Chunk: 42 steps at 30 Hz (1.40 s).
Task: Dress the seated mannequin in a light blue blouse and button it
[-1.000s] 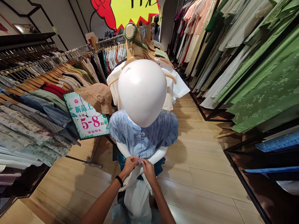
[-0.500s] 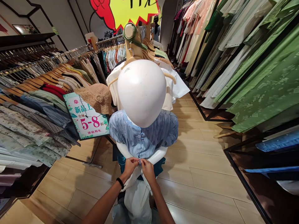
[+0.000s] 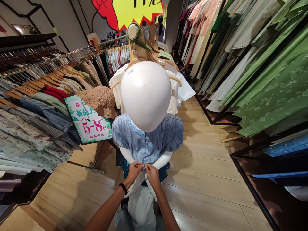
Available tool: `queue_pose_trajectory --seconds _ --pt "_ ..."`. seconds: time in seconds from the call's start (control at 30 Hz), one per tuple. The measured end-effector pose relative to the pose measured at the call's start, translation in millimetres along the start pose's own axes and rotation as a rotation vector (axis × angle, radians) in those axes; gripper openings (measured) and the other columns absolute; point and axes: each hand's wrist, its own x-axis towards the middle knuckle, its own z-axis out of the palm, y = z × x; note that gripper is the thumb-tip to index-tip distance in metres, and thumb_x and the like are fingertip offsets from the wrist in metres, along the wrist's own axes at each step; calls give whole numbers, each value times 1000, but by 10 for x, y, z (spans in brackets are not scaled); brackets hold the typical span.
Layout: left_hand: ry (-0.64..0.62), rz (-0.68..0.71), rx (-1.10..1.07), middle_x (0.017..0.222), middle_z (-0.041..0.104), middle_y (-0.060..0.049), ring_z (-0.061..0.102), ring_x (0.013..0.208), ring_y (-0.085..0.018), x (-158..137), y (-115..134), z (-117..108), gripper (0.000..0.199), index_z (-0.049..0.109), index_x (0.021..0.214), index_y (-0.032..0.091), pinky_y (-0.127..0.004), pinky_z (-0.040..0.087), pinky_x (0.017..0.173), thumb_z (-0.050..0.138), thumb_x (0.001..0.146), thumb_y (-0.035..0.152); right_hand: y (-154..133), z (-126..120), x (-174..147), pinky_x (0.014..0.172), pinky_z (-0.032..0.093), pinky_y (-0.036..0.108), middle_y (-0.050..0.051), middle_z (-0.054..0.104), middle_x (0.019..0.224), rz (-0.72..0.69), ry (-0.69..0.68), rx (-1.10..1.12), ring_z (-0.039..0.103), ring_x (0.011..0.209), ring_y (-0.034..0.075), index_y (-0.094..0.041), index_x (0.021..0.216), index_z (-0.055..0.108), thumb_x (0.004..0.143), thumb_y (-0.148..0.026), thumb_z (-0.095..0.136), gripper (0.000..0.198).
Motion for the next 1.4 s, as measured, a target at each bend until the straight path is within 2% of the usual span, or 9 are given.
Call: queue_pose_trajectory --seconds 0.2,0.53,0.73,1.13,1.4 --pt "-1 33 -31 59 66 -2 58 57 -10 2 -41 32 37 70 71 12 -22 45 61 87 51 38 -5 -28 4 79 52 34 11 74 90 2 -12 13 67 84 24 -19 87 69 89 -39 37 38" --pt "23 28 -41 72 74 -9 65 67 -16 15 -120 17 36 75 74 10 -27 49 69 88 50 33 -29 -60 12 79 52 33 11 73 90 -5 -38 22 67 87 24 -18 87 69 89 -38 39 36" --pt "-8 29 -44 76 75 -11 66 70 -19 -11 -106 10 37 76 77 11 -30 50 72 87 54 38 -31 -65 13 81 52 35 11 73 88 -15 -34 16 67 85 24 -18 87 69 89 -37 39 35" --pt "22 49 -57 70 71 -8 62 63 -13 29 -119 71 42 71 74 10 -25 47 66 83 57 46 -27 -8 6 79 53 35 11 71 87 -55 2 -49 66 85 23 -17 90 69 92 -32 37 35" --pt "-42 52 -39 67 64 -3 52 61 -9 86 -145 111 44 68 72 11 -23 41 63 78 61 52 6 39 -12 80 52 36 11 71 90 -63 61 -47 65 87 23 -16 92 68 94 -32 36 36"
